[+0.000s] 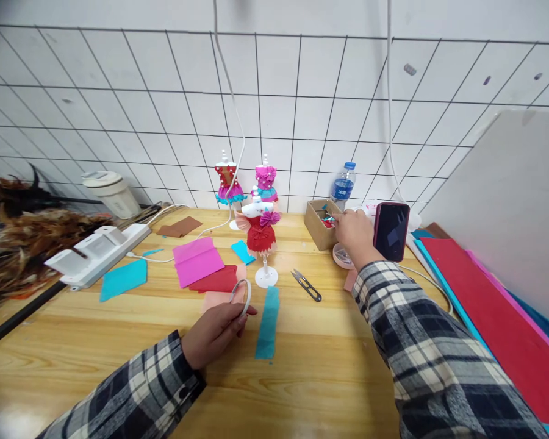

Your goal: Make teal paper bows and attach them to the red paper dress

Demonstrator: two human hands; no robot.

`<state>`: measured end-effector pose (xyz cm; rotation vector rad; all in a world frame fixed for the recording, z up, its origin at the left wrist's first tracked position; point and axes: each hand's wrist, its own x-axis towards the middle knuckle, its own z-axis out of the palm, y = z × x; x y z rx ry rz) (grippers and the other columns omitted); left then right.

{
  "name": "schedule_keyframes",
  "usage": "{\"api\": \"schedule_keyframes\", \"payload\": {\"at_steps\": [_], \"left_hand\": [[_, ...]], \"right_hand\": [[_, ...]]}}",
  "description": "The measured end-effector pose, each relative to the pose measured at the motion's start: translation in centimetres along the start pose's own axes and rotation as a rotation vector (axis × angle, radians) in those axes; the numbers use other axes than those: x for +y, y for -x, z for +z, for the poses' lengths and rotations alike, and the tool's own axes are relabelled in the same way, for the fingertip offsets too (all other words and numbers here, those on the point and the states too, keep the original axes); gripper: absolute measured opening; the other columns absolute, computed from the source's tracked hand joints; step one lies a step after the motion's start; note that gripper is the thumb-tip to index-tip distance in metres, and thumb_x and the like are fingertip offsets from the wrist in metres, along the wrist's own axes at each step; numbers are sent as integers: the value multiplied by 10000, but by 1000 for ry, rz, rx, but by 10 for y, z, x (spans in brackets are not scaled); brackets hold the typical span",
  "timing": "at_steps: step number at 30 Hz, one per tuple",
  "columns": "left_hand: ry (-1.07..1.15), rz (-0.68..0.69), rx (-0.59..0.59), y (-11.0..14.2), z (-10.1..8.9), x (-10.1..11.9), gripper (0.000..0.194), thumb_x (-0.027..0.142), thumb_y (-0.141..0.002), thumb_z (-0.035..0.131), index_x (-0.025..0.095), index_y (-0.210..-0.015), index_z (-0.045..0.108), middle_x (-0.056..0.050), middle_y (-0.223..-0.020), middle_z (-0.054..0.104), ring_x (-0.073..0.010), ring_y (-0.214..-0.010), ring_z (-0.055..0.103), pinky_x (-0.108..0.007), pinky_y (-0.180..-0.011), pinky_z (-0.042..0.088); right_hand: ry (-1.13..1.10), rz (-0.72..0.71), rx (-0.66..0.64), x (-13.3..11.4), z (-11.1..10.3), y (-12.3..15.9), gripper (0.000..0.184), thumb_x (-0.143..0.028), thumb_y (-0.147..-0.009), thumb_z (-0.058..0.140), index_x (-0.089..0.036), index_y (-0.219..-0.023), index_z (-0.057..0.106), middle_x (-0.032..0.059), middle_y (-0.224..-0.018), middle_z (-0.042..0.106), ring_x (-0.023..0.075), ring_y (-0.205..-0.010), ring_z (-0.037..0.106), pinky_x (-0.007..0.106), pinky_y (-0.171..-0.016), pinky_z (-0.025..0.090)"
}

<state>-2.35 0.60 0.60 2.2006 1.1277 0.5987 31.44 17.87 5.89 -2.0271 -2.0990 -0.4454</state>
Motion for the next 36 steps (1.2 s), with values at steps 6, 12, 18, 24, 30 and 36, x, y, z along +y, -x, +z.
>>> {"api": "schedule_keyframes", "payload": {"at_steps": [6,12,18,24,30,36], "left_hand": [[6,5,14,1,1,-3,328,308,-975,326,181,-1086,608,-10,-703,652,-147,-668,614,-252,-657,447],[-5,13,56,1,2,-6,282,288,-958,373,192,-1038,626,-27,-835,694,-159,-796,638,-259,-742,462],[36,-19,-27,2,1,5,326,309,-973,334,170,-1107,597,-20,-769,683,-151,-717,628,-245,-684,459],[29,21,-50,3,3,9,323,308,-962,360,192,-1159,588,-25,-793,677,-166,-742,617,-258,-691,453],[350,-43,-30,4,9,11,398,404,-953,401,147,-1212,558,-28,-759,643,-156,-699,598,-263,-675,471],[751,-130,-66,2,9,24,405,490,-910,489,109,-967,613,-35,-676,635,-144,-633,559,-273,-638,451]], "right_hand": [[-132,135,154,-3,-17,11,293,-389,-879,528,-210,-972,740,100,-906,690,244,-837,573,307,-606,341],[-761,67,247,-79,-48,102,233,-354,-858,561,-224,-1010,680,9,-757,660,150,-610,530,265,-559,372],[-1029,-193,25,-141,-35,186,240,-283,-833,610,-225,-1066,605,24,-914,670,169,-751,554,289,-653,445],[-1023,-275,28,-145,-29,188,209,-223,-833,596,-210,-1042,586,42,-934,666,198,-846,566,337,-744,465],[-1036,-323,83,-146,-30,191,186,-224,-845,588,-221,-1031,597,56,-990,650,215,-929,573,364,-816,473],[-920,-368,187,-142,-34,194,177,-265,-878,574,-256,-1037,652,56,-1005,653,216,-920,577,365,-818,472]]}}
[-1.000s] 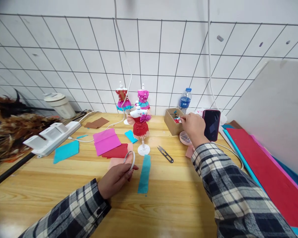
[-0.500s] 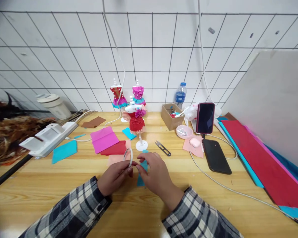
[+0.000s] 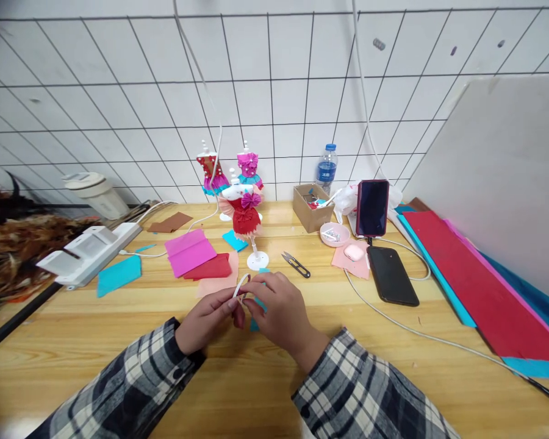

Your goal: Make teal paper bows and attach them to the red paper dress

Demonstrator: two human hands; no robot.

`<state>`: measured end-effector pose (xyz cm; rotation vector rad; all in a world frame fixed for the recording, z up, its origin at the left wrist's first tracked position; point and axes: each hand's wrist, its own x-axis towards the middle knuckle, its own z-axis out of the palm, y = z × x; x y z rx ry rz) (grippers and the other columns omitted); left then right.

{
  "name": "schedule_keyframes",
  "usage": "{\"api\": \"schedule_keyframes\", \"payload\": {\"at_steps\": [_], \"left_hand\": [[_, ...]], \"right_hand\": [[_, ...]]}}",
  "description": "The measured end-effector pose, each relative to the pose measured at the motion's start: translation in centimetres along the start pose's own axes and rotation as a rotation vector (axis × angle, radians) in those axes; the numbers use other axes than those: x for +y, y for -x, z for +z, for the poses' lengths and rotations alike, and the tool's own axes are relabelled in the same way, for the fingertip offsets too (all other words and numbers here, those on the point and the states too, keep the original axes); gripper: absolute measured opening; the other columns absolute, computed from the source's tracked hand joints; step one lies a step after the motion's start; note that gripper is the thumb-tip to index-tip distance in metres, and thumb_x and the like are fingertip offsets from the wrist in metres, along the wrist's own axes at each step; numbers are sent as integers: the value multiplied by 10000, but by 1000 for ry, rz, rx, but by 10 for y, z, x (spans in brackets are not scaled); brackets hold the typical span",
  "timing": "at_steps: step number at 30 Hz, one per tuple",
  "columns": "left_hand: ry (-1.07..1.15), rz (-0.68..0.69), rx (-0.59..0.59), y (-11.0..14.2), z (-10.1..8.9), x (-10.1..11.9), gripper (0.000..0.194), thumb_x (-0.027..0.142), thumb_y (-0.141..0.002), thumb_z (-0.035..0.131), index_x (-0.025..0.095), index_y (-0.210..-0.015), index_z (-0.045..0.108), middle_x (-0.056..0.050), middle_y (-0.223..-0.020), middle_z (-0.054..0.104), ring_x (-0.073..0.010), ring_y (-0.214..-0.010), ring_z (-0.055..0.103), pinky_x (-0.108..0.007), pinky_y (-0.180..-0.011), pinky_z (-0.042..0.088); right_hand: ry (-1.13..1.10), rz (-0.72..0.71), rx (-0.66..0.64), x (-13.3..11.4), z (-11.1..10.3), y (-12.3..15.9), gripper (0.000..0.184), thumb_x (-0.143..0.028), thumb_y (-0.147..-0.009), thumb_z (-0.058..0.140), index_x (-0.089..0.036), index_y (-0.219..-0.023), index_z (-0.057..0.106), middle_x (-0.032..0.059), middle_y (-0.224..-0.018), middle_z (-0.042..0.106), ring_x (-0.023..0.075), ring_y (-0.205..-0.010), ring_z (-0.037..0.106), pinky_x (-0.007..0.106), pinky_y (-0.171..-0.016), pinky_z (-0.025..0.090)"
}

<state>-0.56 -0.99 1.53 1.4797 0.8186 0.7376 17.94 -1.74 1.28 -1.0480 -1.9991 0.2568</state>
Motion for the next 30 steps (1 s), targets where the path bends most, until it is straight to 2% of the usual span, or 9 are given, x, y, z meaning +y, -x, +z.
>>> {"api": "schedule_keyframes", "payload": {"at_steps": [4,11,14,16,19,22,25,27,30], "left_hand": [[103,-22,-64,1,2,2,397,477,-915,499,102,-875,625,-53,-682,657,-148,-637,580,-280,-646,447],[339,-145,-95,3,3,-10,394,474,-873,576,106,-999,635,-51,-659,679,-148,-600,600,-274,-613,433],[400,-147,-50,1,2,-12,437,474,-843,613,95,-1060,640,-52,-641,667,-147,-588,591,-268,-598,423],[375,-97,40,-1,-3,-11,491,457,-857,594,87,-1180,602,-42,-638,651,-141,-593,577,-264,-606,420],[191,0,155,-4,-14,-11,542,443,-902,516,70,-1295,524,-33,-651,637,-140,-612,561,-269,-636,425],[-169,61,170,-4,-22,-13,533,431,-927,458,91,-1337,489,-23,-673,625,-154,-655,564,-281,-674,443],[-485,89,120,-4,-21,-16,524,345,-936,443,139,-1415,388,-33,-785,646,-167,-741,591,-302,-751,466],[-608,117,69,-4,-16,-18,579,286,-901,498,167,-1442,331,-59,-935,658,-176,-807,600,-308,-772,479],[-740,179,25,-4,-12,-20,663,230,-823,599,198,-1431,334,-101,-1172,623,-219,-950,583,-328,-792,487]], "right_hand": [[68,-51,2,-2,-3,0,181,-269,-892,564,-257,-1038,670,47,-986,676,206,-880,581,347,-782,465],[-15,-64,90,2,0,1,123,-254,-886,577,-258,-898,699,22,-885,697,168,-809,602,306,-740,465],[-130,-4,99,3,-4,-2,152,-248,-912,516,-228,-879,663,32,-866,685,165,-831,611,299,-754,474],[-180,43,38,6,-11,-5,175,-247,-933,468,-216,-893,637,23,-817,672,152,-774,608,276,-701,472],[-174,38,-239,11,-22,-1,183,-227,-936,458,-224,-914,641,-8,-767,666,128,-691,599,239,-634,448],[-78,-42,-464,14,-29,11,175,-215,-906,522,-266,-904,690,-21,-853,692,128,-761,625,234,-674,440],[50,-53,-532,14,-31,25,159,-264,-894,564,-291,-885,721,-14,-914,688,140,-804,629,245,-678,435],[107,-45,-554,12,-31,30,173,-286,-906,554,-298,-899,727,-11,-893,689,146,-808,629,249,-670,436],[162,-50,-593,11,-28,33,181,-295,-917,542,-295,-897,722,-14,-861,689,152,-795,633,252,-655,437]]}}
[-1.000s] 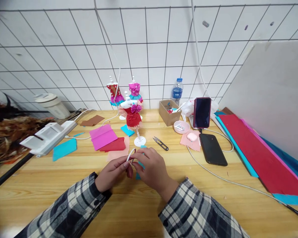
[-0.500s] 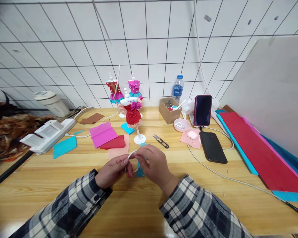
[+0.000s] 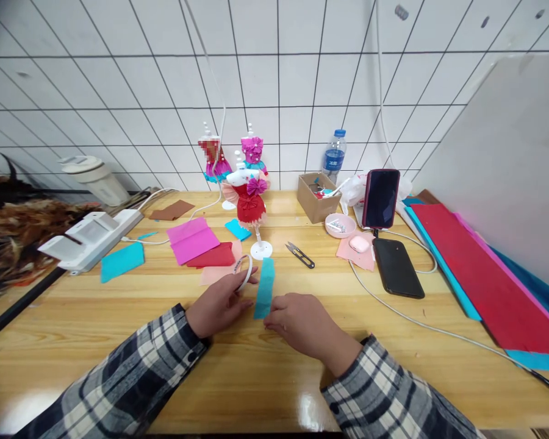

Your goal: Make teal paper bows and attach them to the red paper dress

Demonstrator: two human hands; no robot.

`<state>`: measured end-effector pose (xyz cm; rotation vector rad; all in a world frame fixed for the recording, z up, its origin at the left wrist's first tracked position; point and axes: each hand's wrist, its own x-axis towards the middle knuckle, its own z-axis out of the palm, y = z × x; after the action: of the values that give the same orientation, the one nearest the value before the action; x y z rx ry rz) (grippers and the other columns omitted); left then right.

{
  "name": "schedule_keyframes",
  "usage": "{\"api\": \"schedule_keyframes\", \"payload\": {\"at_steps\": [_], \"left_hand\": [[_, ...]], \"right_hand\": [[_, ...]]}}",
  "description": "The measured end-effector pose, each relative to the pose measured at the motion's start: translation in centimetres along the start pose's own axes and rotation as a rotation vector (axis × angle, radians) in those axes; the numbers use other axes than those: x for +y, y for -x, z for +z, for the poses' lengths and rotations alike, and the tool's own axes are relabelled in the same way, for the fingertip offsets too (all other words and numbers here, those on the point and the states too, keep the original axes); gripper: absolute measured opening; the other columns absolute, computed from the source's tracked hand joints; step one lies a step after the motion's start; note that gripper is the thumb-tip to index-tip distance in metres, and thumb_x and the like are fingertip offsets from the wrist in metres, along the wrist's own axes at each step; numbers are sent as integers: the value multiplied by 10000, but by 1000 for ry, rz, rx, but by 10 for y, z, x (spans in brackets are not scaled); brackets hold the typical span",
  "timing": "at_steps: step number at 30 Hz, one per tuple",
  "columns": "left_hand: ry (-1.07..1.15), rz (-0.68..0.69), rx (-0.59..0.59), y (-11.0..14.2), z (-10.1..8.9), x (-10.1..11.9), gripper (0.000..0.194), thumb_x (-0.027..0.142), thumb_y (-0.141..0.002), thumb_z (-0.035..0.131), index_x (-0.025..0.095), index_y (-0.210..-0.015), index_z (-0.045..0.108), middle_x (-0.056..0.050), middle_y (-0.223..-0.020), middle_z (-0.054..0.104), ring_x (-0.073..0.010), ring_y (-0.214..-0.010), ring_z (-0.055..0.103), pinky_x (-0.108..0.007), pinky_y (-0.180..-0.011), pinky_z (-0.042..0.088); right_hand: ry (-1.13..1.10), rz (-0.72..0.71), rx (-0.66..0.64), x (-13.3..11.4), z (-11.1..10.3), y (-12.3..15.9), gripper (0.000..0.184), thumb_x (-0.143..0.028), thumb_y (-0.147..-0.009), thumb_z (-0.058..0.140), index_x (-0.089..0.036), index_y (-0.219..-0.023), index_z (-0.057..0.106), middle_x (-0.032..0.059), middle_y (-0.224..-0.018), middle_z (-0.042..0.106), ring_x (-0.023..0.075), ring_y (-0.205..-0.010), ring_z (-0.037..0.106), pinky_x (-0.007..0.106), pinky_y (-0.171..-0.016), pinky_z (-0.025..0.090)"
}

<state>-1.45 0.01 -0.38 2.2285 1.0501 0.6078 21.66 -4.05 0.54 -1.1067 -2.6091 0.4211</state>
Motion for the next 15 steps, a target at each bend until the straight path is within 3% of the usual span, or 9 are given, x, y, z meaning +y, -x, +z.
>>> {"api": "schedule_keyframes", "payload": {"at_steps": [2,6,9,12,15], "left_hand": [[-66,36,-23,0,1,1,677,203,-803,623,211,-1420,345,-109,-1243,604,-247,-1010,567,-363,-840,476],[-131,69,-106,0,2,1,603,204,-812,623,223,-1375,410,-95,-1177,648,-259,-996,581,-385,-882,459],[-128,73,-136,1,2,1,567,212,-827,611,223,-1363,426,-83,-1152,664,-258,-1006,586,-383,-896,452],[-105,71,-128,1,2,0,622,232,-821,624,222,-1397,388,-91,-1207,645,-262,-990,587,-388,-884,458],[-90,45,-88,3,4,0,625,250,-821,624,214,-1399,389,-110,-1232,623,-255,-951,593,-376,-831,483]], "right_hand": [[35,20,-22,-1,3,-3,157,-276,-908,554,-280,-877,708,-11,-854,680,156,-787,635,251,-647,438],[81,67,-48,-6,10,-5,97,-184,-877,555,-228,-874,642,12,-862,643,155,-750,628,244,-618,445],[90,111,-28,-8,4,10,122,-155,-883,504,-221,-877,607,24,-866,638,164,-737,625,252,-613,468],[54,261,46,8,-15,53,186,-238,-926,448,-248,-896,631,30,-862,678,180,-753,651,278,-646,506],[69,473,132,42,-37,117,232,-346,-917,454,-298,-907,681,38,-932,722,218,-836,682,332,-727,537]]}}
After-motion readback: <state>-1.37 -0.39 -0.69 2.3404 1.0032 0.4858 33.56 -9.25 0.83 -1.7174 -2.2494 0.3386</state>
